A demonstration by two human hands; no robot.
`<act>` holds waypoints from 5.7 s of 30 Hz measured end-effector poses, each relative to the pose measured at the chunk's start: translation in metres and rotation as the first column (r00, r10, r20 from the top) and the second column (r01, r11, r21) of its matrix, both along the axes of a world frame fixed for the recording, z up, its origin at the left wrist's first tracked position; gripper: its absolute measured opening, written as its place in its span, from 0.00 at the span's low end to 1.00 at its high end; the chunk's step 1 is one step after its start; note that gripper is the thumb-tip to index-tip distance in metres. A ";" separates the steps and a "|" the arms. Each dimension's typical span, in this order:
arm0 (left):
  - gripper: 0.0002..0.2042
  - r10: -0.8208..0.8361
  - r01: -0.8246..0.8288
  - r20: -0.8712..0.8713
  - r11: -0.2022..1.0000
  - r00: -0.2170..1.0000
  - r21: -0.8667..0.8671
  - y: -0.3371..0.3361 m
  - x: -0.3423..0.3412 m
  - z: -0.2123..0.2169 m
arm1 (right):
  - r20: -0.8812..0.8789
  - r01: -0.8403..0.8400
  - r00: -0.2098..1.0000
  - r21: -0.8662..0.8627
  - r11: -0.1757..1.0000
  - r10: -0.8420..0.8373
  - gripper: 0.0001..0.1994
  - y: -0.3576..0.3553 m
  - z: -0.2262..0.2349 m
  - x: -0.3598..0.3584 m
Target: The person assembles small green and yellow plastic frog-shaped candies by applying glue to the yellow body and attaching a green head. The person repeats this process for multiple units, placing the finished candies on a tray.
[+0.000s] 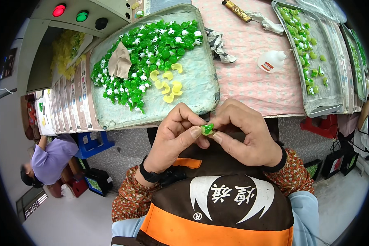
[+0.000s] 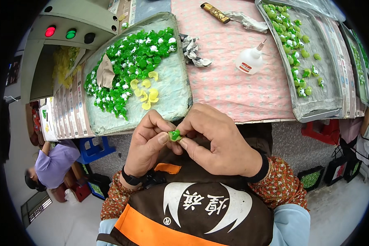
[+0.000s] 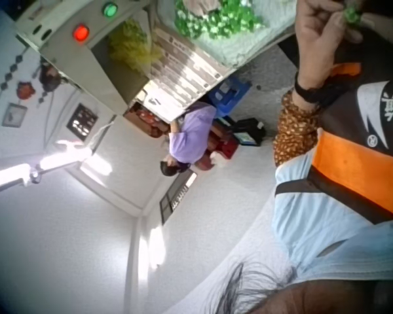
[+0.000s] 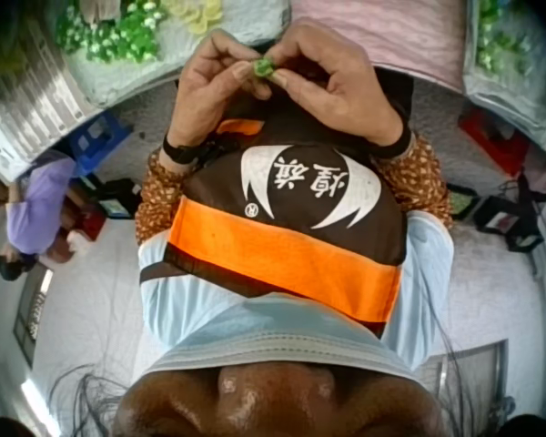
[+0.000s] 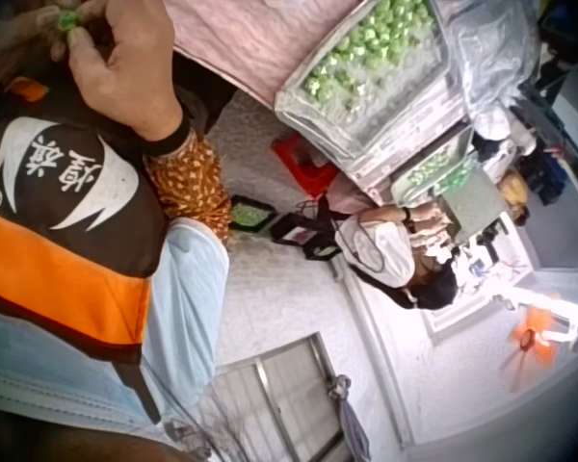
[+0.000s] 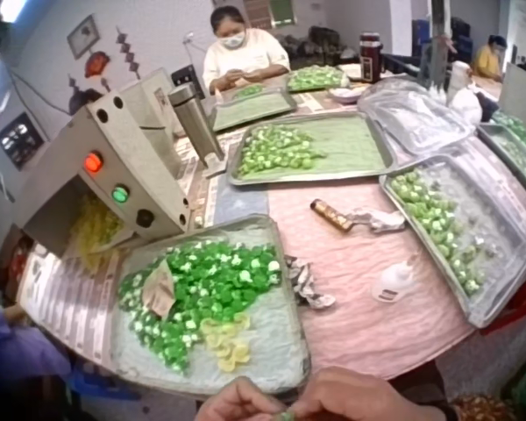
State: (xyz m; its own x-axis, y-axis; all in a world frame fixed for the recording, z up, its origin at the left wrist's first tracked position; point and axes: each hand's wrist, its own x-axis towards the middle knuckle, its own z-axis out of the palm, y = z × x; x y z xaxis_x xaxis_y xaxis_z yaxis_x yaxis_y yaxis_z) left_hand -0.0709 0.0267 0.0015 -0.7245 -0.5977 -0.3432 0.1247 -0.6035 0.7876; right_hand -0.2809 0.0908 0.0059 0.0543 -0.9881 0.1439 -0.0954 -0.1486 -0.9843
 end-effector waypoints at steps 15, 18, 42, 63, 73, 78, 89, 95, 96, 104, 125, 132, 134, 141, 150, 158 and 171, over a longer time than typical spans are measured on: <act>0.10 -0.005 0.010 0.072 0.998 0.997 -0.062 0.002 -0.002 0.004 | -0.227 0.061 0.969 -0.157 0.986 -0.097 0.11 -0.002 0.000 0.007; 0.11 0.017 -0.014 0.070 0.999 0.997 -0.046 0.003 -0.004 0.006 | -0.064 0.081 0.995 0.062 0.995 -0.077 0.11 0.001 0.006 0.010; 0.15 0.045 -0.042 0.003 0.953 0.999 -0.301 0.009 0.007 -0.006 | -0.215 0.151 0.955 -0.242 0.959 -0.204 0.10 0.001 0.007 0.024; 0.07 0.104 -0.076 0.116 0.971 0.988 -0.228 0.009 0.003 0.012 | -0.383 0.065 0.899 -0.359 0.931 -0.210 0.13 0.002 0.007 0.025; 0.06 0.136 -0.085 0.170 0.957 0.976 -0.277 0.014 0.004 0.012 | -0.375 0.052 0.907 -0.354 0.934 -0.192 0.14 0.003 0.008 0.030; 0.05 0.146 -0.076 0.201 0.945 0.969 -0.317 0.016 0.004 0.011 | -0.331 0.074 0.926 -0.315 0.946 -0.183 0.13 0.005 0.006 0.031; 0.10 0.104 -0.055 0.148 0.951 0.983 -0.303 0.016 0.010 0.011 | -0.184 0.159 0.962 -0.214 0.964 -0.199 0.09 0.004 0.009 0.029; 0.12 0.123 -0.073 0.123 0.934 0.985 -0.349 0.019 0.010 0.006 | -0.214 0.143 0.955 -0.272 0.952 -0.204 0.10 0.003 0.007 0.030; 0.12 0.142 -0.093 0.114 0.930 0.983 -0.357 0.020 0.009 0.005 | -0.212 0.143 0.955 -0.278 0.950 -0.206 0.10 0.003 0.006 0.031; 0.11 0.119 -0.099 0.074 0.967 0.990 -0.234 0.017 0.008 0.007 | -0.212 0.154 0.956 -0.230 0.961 -0.204 0.09 0.004 0.005 0.033; 0.14 0.147 0.004 0.144 0.686 0.979 -0.728 0.016 0.009 -0.003 | -0.077 0.216 0.972 -0.062 0.974 -0.221 0.07 0.012 0.011 0.031; 0.16 0.029 0.163 0.232 0.628 0.972 -0.761 0.009 -0.008 0.010 | -0.241 0.306 0.920 -0.050 0.951 -0.309 0.06 0.025 0.033 -0.020; 0.15 0.058 0.142 0.232 0.643 0.971 -0.753 0.010 -0.003 0.008 | -0.318 0.415 0.834 -0.175 0.893 -0.451 0.05 0.028 0.040 -0.051; 0.12 0.188 0.068 0.231 0.617 0.955 -0.784 -0.002 0.011 0.015 | -0.728 0.700 0.177 -0.379 0.605 -0.662 0.05 0.040 0.033 -0.150; 0.10 0.513 0.011 0.380 0.585 0.770 -0.811 -0.041 0.031 0.041 | -0.512 0.608 0.600 -0.207 0.766 -0.615 0.22 0.004 0.022 -0.095; 0.05 0.583 0.419 0.476 0.241 0.658 -0.875 -0.082 0.012 0.047 | -0.418 0.546 0.754 -0.028 0.837 -0.506 0.20 -0.028 -0.007 -0.072; 0.06 0.555 0.639 0.486 -0.112 0.675 -0.761 -0.104 -0.023 0.031 | -0.123 0.359 0.929 0.072 0.931 -0.348 0.14 -0.011 0.024 -0.046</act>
